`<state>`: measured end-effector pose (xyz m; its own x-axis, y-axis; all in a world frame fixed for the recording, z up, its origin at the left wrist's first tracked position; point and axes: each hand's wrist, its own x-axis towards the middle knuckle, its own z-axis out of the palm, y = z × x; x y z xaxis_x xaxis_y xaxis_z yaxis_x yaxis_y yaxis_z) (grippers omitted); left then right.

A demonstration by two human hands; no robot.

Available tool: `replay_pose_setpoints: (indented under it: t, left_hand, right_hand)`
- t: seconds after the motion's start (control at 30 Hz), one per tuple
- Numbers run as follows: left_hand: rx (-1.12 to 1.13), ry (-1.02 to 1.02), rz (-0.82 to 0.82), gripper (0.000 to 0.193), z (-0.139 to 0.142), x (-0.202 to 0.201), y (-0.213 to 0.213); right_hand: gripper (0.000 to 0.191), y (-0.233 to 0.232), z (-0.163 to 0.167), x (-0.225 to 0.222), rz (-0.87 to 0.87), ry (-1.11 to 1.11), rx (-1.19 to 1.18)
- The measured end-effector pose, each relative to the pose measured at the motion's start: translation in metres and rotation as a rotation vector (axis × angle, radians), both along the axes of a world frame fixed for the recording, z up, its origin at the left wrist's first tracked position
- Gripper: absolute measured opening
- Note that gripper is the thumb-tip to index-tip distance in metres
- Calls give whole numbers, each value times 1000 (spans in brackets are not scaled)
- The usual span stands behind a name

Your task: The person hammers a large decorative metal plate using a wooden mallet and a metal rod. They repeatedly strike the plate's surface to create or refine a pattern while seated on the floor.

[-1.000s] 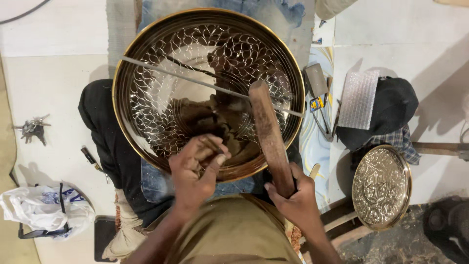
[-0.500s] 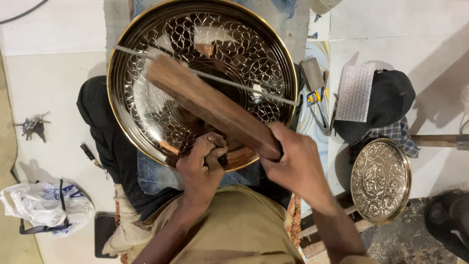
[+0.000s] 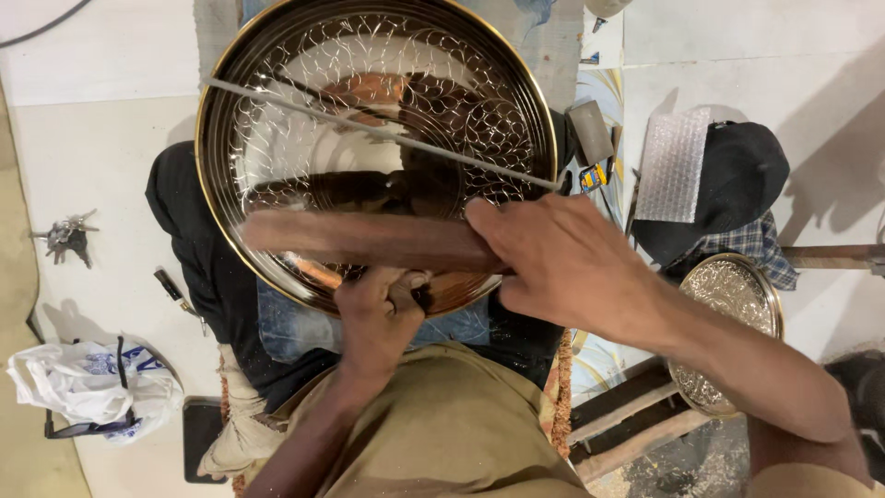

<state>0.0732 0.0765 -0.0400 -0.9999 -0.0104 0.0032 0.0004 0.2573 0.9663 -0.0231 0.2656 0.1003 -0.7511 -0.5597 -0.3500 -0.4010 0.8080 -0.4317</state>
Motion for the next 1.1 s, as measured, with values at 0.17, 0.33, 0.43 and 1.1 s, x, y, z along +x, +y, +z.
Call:
replay_pose_setpoints:
  t: [0.17, 0.33, 0.43, 1.1]
  left_hand:
    - [-37, 12, -188, 39, -4, -10, -11]
    - [-134, 68, -426, 43, -4, -27, -26]
    - [-257, 63, -591, 44, -4, -41, -26]
    - [-337, 194, -1132, 44, 18, -90, -25]
  right_hand:
    - [37, 19, -28, 18, -183, -170, -155]
    - [38, 37, -41, 38, -369, -224, -291]
    - [50, 49, -47, 52, -239, -193, 16]
    - [42, 26, -84, 162, -983, -97, -207]
